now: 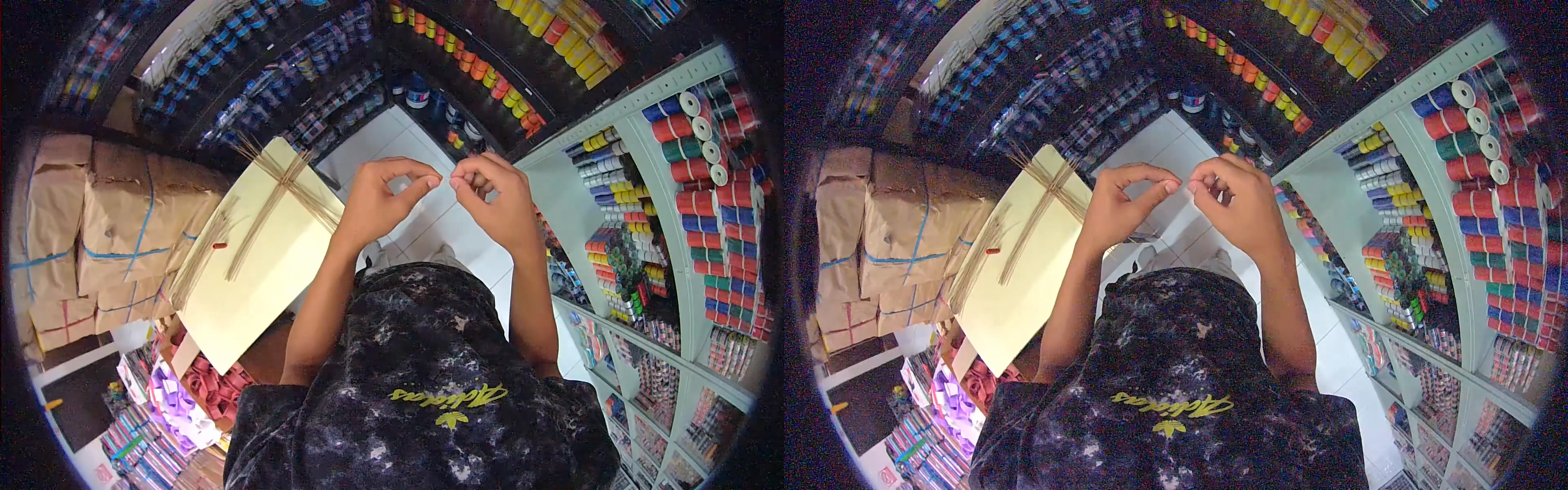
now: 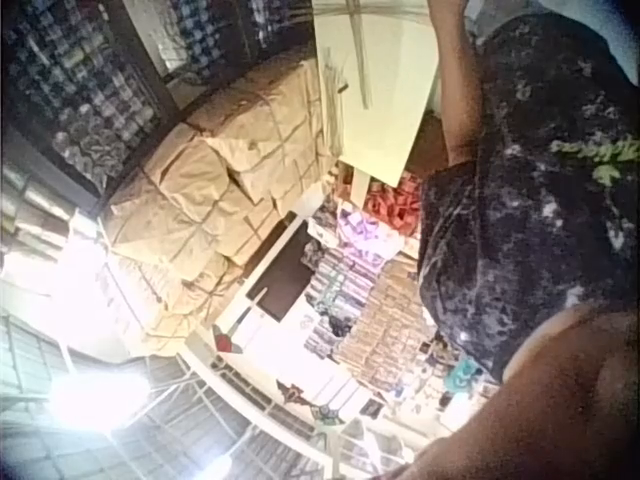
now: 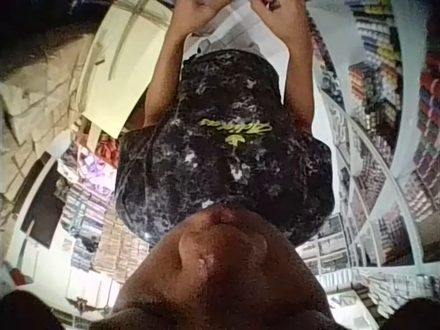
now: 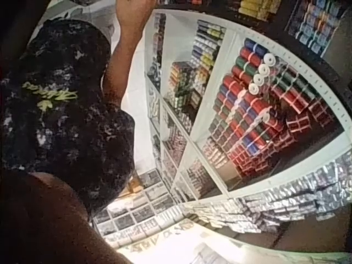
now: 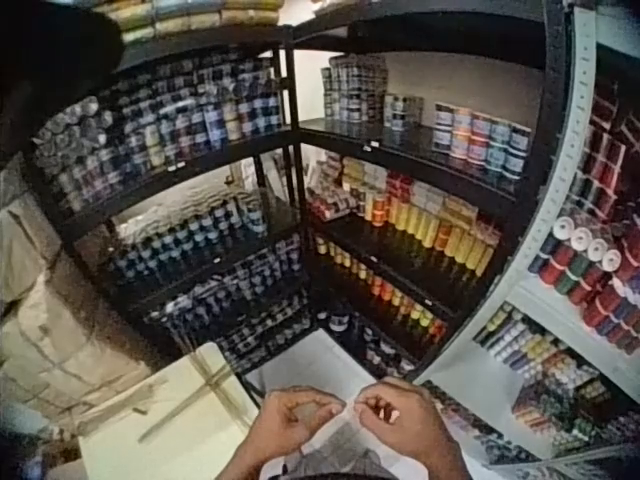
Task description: Assembling the wooden frame of a kite by tying bamboo sticks together with thread.
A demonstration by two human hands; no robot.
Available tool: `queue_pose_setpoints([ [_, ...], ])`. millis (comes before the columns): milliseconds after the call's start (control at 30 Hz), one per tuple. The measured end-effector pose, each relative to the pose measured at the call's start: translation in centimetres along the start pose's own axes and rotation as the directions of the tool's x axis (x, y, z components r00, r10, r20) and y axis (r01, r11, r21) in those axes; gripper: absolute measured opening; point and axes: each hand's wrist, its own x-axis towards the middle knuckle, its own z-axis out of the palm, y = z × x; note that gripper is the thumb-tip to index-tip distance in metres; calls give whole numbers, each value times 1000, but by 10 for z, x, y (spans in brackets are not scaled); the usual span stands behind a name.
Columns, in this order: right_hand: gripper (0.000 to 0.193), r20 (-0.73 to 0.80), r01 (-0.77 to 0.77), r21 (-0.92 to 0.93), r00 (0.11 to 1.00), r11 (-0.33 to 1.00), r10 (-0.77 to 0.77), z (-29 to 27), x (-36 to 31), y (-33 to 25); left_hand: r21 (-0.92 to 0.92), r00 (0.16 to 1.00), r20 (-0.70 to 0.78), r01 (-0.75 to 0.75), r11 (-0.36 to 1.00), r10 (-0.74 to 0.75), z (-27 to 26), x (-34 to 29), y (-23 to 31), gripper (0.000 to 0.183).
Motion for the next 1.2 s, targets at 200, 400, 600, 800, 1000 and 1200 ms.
queue_pose_setpoints([
  [200, 8, 0, 20, -60, 1000, 998, -20, 5, 1, 4, 23, 1000, -5, 18, 1000, -18, -3, -3, -6, 12],
  [400, 9, -43, 43, -33, 998, 999, -45, 9, 3, -5, 84, 996, 4, -95, 992, 95, -4, -2, -5, 28],
  [600, 9, -50, 205, -202, 974, 958, -219, 8, 4, -4, 76, 995, 35, -91, 993, 88, -7, -1, -2, 38],
  [800, 10, -64, 185, -194, 978, 963, -201, 8, 3, -8, 39, 995, 31, -96, 995, 95, -7, 0, -1, 36],
  [1000, 11, -45, 171, -192, 982, 966, -183, 7, 3, -8, 38, 994, 36, -102, 994, 101, -6, 2, 4, 31],
  [1200, 11, -32, 210, -190, 975, 959, -220, 7, 3, -12, 7, 990, 13, -139, 990, 139, -3, 4, -3, 24],
])
